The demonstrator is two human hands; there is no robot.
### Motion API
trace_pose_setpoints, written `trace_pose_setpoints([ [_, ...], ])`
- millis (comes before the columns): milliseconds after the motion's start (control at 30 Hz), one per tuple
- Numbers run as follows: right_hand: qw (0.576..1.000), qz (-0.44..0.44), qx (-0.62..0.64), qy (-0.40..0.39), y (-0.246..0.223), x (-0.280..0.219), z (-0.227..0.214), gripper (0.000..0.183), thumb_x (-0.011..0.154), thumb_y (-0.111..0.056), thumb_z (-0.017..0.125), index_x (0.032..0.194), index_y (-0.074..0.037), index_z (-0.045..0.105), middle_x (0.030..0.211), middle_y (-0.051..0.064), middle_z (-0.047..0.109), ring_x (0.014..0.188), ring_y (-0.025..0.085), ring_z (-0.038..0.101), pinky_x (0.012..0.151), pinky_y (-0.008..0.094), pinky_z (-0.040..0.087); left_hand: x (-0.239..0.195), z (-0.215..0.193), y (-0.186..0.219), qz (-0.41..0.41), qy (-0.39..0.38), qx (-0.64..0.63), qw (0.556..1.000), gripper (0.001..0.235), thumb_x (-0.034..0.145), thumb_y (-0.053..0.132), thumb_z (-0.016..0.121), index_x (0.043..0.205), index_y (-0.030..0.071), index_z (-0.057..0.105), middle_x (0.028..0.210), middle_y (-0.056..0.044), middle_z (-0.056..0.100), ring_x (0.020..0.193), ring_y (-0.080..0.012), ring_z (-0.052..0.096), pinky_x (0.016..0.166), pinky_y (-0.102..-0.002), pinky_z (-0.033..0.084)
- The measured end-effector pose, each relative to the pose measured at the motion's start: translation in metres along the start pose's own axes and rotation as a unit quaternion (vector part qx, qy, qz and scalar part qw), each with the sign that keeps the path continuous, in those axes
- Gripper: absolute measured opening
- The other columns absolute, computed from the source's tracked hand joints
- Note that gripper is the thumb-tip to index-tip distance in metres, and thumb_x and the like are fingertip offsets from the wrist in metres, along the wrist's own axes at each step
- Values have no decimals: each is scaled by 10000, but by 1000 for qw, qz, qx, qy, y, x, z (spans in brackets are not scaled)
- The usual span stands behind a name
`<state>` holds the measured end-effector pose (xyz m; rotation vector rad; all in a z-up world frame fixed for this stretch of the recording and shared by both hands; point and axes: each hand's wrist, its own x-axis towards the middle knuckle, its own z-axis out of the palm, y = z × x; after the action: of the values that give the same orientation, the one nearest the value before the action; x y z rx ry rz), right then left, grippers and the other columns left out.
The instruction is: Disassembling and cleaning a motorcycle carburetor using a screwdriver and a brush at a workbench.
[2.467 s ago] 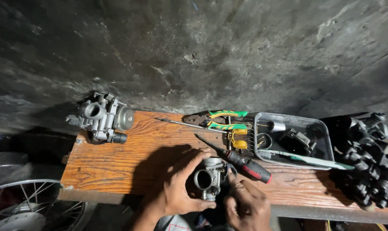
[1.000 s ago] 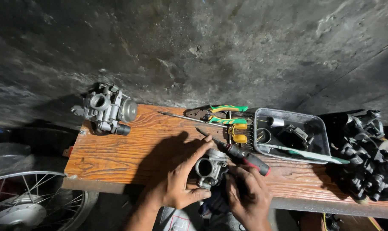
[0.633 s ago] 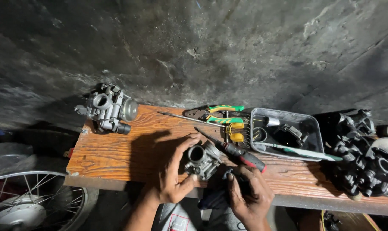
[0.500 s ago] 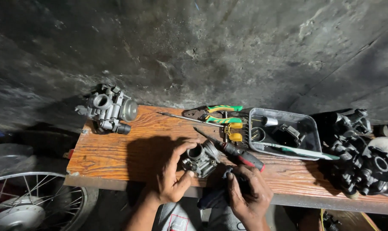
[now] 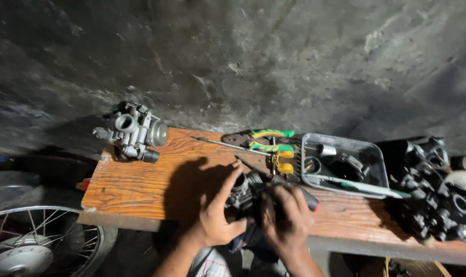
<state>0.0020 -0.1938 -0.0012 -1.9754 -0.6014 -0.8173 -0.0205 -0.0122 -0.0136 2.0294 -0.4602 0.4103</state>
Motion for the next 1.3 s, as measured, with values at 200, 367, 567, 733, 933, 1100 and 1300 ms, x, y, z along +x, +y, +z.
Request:
trace_pose_setpoints([
  [200,992,-9,-125,15,8,-18,9,155,913,-107,741,1063,-132,713,1107,117,716,900,195,743,741,269,584,9,3,-4,19,28,84,996,824,838,255,789,1520,22,390,1515,-189,550,1386,-335,570,1175,-415,417],
  [367,995,-12,-99,0,2,-10,7,127,897,-48,719,1017,-83,700,995,113,705,823,200,721,714,277,566,12,0,-6,-14,7,44,999,915,727,140,802,1528,18,376,1523,-206,531,1380,-343,558,1157,-394,431],
  [567,998,30,-40,-49,0,-6,-4,97,899,-26,650,987,-54,683,964,95,720,832,205,728,764,283,564,10,4,-9,-13,21,34,999,947,703,152,828,1532,38,384,1498,-196,561,1353,-344,579,1143,-399,442],
  [733,994,92,5,-62,13,-17,-7,116,901,-115,667,993,-55,703,870,70,684,729,160,670,674,257,529,11,4,-9,-10,34,16,999,932,752,214,872,1529,33,388,1525,-171,541,1377,-309,571,1159,-390,440],
  [933,1000,18,-9,-4,4,-18,-9,179,924,-136,652,1049,-11,676,898,127,666,832,216,686,798,281,539,12,4,-11,-60,17,-20,998,1007,687,163,864,1555,89,360,1571,-145,507,1429,-280,522,1197,-368,376],
  [1100,997,-19,-55,-41,-9,-14,-5,125,923,-72,667,1037,-51,714,928,75,692,815,171,696,757,257,553,9,9,-15,-86,8,7,996,1042,702,189,881,1577,131,318,1590,-137,483,1438,-305,505,1186,-401,384],
  [1300,992,-61,-89,-59,-10,-21,2,139,913,-24,656,1044,-25,702,966,110,693,811,229,694,770,302,570,15,6,-12,-8,48,66,997,962,814,475,809,1552,58,354,1512,-216,547,1322,-362,613,1086,-416,493],
])
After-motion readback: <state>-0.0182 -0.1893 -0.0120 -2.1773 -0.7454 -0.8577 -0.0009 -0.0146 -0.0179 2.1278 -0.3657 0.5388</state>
